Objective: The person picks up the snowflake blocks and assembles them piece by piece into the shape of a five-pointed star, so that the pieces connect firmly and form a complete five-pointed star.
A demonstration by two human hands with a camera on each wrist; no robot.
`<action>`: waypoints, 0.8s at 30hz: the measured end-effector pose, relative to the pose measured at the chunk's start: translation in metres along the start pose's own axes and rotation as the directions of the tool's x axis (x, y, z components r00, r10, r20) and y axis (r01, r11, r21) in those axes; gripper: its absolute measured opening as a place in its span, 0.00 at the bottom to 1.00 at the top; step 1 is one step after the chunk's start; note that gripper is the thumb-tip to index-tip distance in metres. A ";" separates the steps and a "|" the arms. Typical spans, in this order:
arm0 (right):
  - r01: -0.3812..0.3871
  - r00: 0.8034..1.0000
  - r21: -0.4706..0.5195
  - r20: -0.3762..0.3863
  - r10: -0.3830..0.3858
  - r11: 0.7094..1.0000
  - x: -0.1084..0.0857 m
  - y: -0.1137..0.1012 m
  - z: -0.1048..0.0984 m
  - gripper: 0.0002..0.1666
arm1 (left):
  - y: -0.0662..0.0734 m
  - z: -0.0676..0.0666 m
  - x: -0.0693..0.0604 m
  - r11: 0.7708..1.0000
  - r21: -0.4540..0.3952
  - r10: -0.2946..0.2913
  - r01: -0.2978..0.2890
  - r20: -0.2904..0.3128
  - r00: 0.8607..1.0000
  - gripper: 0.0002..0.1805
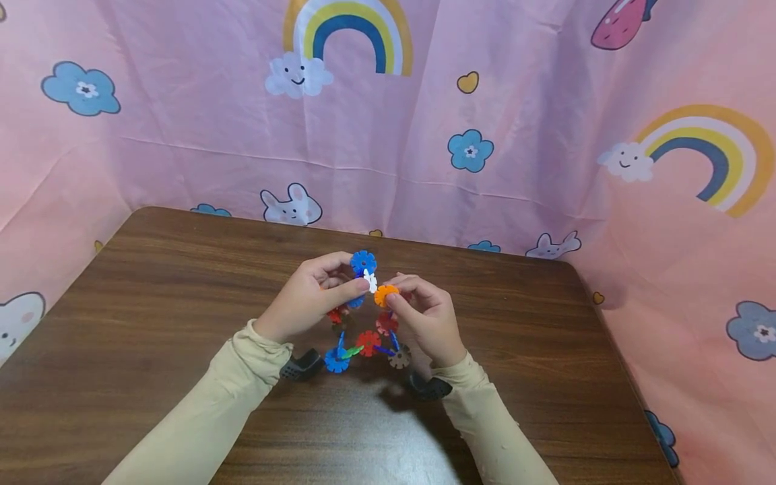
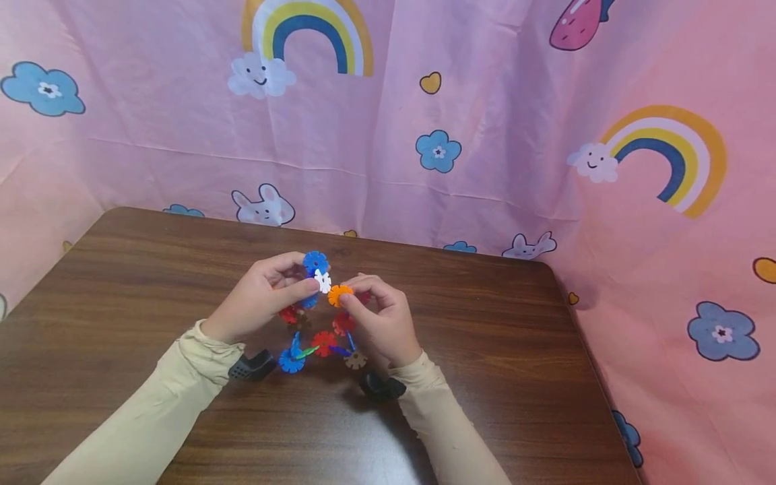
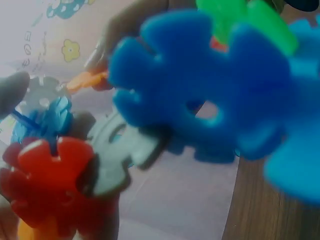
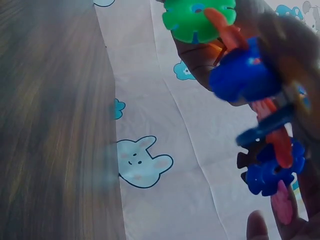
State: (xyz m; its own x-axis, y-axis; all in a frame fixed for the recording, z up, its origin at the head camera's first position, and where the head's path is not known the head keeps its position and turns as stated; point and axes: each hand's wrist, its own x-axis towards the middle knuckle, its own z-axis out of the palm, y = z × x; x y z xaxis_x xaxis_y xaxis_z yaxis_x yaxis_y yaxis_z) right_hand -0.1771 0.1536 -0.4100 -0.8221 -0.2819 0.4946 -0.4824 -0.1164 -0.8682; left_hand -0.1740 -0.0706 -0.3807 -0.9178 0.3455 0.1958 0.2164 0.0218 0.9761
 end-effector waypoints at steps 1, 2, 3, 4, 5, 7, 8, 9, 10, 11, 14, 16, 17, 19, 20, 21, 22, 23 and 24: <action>0.000 1.000 -0.007 -0.004 0.000 1.000 0.000 0.000 0.000 0.14 | 0.001 0.001 0.000 1.000 -0.001 -0.004 0.004 -0.006 1.000 0.16; -0.002 1.000 -0.012 -0.006 0.002 1.000 0.000 0.000 0.000 0.14 | 0.001 0.002 0.000 1.000 -0.001 -0.006 0.006 -0.010 1.000 0.16; -0.009 1.000 -0.019 -0.010 0.009 1.000 0.000 0.000 0.001 0.15 | 0.001 0.002 0.001 1.000 -0.002 -0.006 0.006 -0.014 1.000 0.16; -0.015 1.000 -0.027 -0.012 0.014 1.000 -0.001 0.000 0.001 0.15 | 0.001 0.003 0.001 1.000 -0.003 -0.006 0.006 -0.017 1.000 0.16; -0.020 1.000 -0.032 -0.014 0.020 0.999 -0.001 -0.001 0.001 0.15 | 0.001 0.003 0.001 1.000 -0.002 -0.007 0.007 -0.021 1.000 0.16; -0.035 0.999 -0.039 -0.021 0.034 0.999 -0.001 -0.001 0.001 0.14 | 0.000 0.004 0.001 1.000 0.000 -0.005 0.005 -0.029 1.000 0.15; -0.038 0.999 -0.043 -0.023 0.037 0.998 -0.001 -0.001 0.001 0.12 | 0.000 0.005 0.001 1.000 0.000 -0.001 0.001 -0.032 0.999 0.15; -0.041 0.999 -0.048 -0.026 0.040 0.998 -0.001 -0.002 0.001 0.11 | -0.001 0.005 0.001 1.000 -0.003 -0.002 0.002 -0.038 0.999 0.15; -0.041 0.999 -0.056 -0.029 0.039 0.998 -0.001 -0.002 0.001 0.10 | -0.001 0.005 0.002 1.000 -0.005 -0.003 0.003 -0.043 0.999 0.15; -0.041 0.999 -0.062 -0.031 0.039 0.997 -0.001 -0.002 0.000 0.08 | -0.001 0.006 0.002 1.000 -0.012 -0.005 0.004 -0.045 0.999 0.14; -0.037 0.999 -0.068 -0.027 0.035 0.997 -0.001 -0.001 0.000 0.06 | 0.000 0.006 0.002 0.999 -0.034 -0.007 0.005 -0.042 0.999 0.15; -0.037 0.999 -0.063 -0.022 0.035 0.997 0.000 -0.001 0.000 0.06 | 0.000 0.006 0.001 0.999 -0.038 -0.005 0.004 -0.038 0.999 0.15; -0.036 0.999 -0.052 -0.018 0.035 0.998 0.000 -0.001 0.000 0.07 | 0.000 0.006 0.001 0.999 -0.038 -0.003 0.002 -0.034 0.999 0.16; -0.030 0.999 -0.041 -0.013 0.029 0.999 -0.001 -0.001 0.000 0.09 | 0.001 0.006 0.000 1.000 -0.024 0.003 -0.003 -0.033 0.999 0.16; -0.024 1.000 -0.037 -0.012 0.024 0.999 -0.001 -0.001 -0.001 0.11 | 0.001 0.005 0.000 1.000 -0.016 0.006 -0.006 -0.031 0.999 0.17; -0.017 1.000 -0.037 -0.011 0.017 0.999 -0.001 -0.002 -0.001 0.13 | 0.001 0.005 -0.001 1.000 -0.008 0.006 -0.007 -0.029 1.000 0.18; -0.007 1.000 -0.039 -0.009 0.007 0.999 -0.002 -0.002 -0.001 0.14 | 0.001 0.005 -0.001 1.000 -0.001 0.008 -0.008 -0.025 1.000 0.19; 0.006 1.000 -0.042 -0.008 -0.006 0.999 -0.002 -0.002 -0.001 0.14 | 0.001 0.005 -0.001 1.000 0.002 0.010 -0.010 -0.021 1.000 0.20; 0.019 1.000 -0.047 -0.008 -0.019 0.999 -0.002 -0.003 -0.001 0.15 | 0.002 0.005 -0.002 1.000 0.005 0.012 -0.012 -0.016 1.000 0.21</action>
State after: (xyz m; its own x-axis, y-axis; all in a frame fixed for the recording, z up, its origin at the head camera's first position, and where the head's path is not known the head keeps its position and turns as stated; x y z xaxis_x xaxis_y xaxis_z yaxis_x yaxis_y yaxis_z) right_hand -0.1743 0.1558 -0.4088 -0.8152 -0.2719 0.5114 -0.5115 -0.0763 -0.8559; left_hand -0.1706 -0.0664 -0.3800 -0.9205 0.3303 0.2087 0.2286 0.0222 0.9733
